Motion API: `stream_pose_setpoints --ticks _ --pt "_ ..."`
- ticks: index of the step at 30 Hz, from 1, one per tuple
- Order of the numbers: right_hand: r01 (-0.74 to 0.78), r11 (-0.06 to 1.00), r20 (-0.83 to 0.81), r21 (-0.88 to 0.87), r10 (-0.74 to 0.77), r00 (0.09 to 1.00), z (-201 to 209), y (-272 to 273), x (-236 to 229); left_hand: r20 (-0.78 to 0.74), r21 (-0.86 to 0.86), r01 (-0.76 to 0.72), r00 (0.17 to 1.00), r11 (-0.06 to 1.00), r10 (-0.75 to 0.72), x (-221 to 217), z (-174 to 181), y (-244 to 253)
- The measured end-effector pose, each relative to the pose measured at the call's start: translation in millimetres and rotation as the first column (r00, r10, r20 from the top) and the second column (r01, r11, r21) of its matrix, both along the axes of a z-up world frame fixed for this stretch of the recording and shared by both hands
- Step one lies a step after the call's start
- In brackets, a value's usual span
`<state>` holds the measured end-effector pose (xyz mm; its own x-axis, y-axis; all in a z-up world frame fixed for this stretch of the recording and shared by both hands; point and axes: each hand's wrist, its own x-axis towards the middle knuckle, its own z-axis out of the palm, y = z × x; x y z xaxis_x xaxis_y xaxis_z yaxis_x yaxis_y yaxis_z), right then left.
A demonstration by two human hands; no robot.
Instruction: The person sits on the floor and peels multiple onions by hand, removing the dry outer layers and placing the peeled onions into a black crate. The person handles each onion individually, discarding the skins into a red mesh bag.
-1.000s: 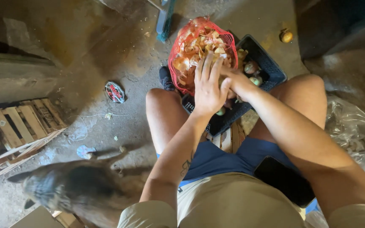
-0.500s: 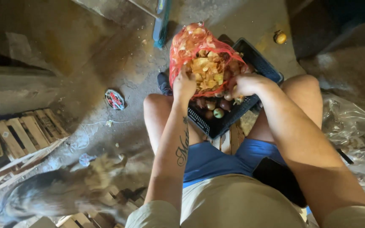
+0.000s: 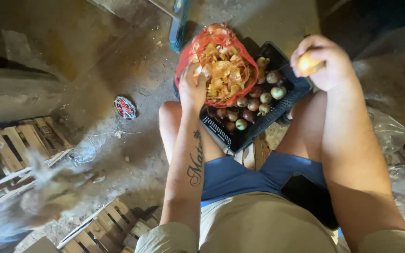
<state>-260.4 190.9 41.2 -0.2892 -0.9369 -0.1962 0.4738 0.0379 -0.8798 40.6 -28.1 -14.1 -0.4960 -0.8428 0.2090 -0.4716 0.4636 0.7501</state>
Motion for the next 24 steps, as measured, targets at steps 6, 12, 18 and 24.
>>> stream_pose_setpoints --ticks 6,12,18,24 --pt "0.476 0.767 -0.364 0.430 -0.335 0.869 -25 -9 -2 0.043 0.198 0.150 0.986 0.969 -0.162 -19 31 28" --pt "0.617 0.685 -0.277 0.388 -0.552 0.787 -15 -19 7 0.192 0.131 0.438 0.869 0.889 -0.456 -45 53 74" --pt "0.601 0.743 -0.475 0.294 -0.433 0.767 -53 -15 3 0.338 -0.055 0.484 0.832 0.873 -0.440 -57 -5 101" --pt "0.334 0.627 -0.672 0.704 0.436 0.598 -53 -17 16 0.457 0.309 0.644 0.545 0.700 -0.703 -47 29 95"
